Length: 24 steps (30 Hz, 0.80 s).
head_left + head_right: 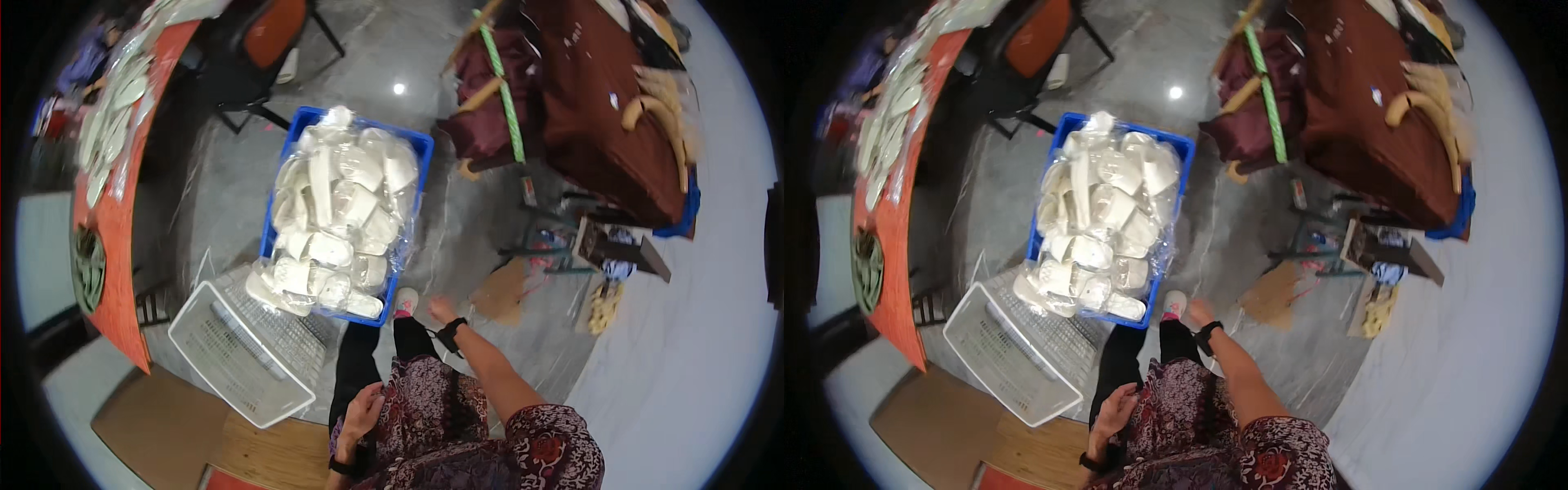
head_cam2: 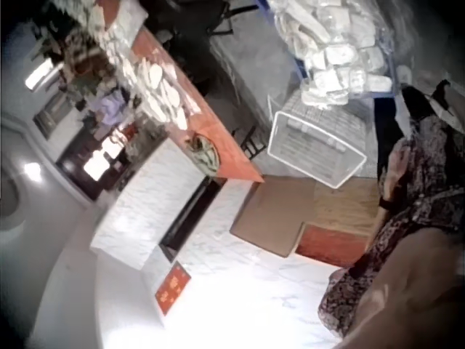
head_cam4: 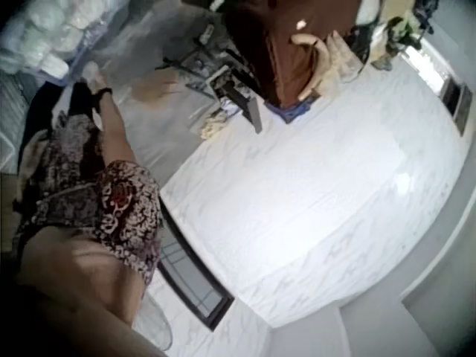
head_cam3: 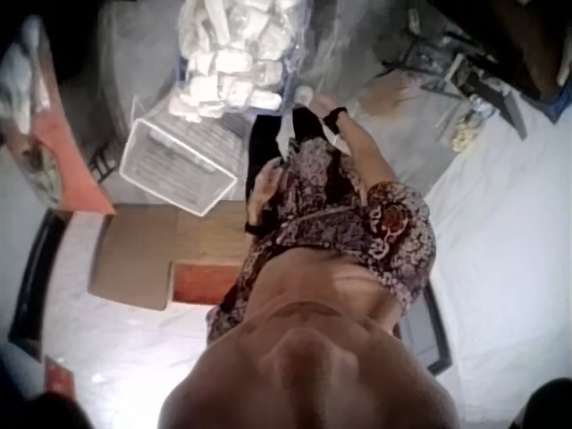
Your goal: The recorder gathers finished slippers from the table and places them into plastic bags for packaging.
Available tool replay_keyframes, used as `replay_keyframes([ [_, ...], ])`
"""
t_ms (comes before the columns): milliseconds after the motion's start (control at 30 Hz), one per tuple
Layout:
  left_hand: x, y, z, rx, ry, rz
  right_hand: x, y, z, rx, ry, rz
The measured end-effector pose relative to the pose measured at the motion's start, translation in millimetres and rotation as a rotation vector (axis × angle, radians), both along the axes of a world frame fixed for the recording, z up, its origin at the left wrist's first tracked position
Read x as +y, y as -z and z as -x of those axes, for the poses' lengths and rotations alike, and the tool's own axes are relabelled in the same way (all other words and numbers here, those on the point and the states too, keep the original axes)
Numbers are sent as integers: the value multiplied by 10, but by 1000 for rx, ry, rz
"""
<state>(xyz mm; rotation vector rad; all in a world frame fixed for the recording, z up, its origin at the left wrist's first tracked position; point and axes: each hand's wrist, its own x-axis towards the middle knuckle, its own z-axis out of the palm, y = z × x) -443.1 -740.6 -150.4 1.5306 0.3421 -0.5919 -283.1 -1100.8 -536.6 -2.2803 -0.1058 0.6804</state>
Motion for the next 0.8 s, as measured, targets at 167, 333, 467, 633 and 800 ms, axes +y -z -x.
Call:
replay_keyframes([
  [167,349,-12,477,56,-332,-288,1141,-1342,-859,504,379,59],
  [333,521,663,432,125,-529,-298,1180,-2065,-1795,474,498,-112],
  [467,369,1524,729,374,-815,-57,1540,-2103,-2346,488,425,-37],
  [633,-60,2061,527,640,-1030,83,1583,-1860,-3596,481,151,69],
  [800,-704,1797,-64,759,-1367,378,1855,-1777,-4258,357,184,90],
])
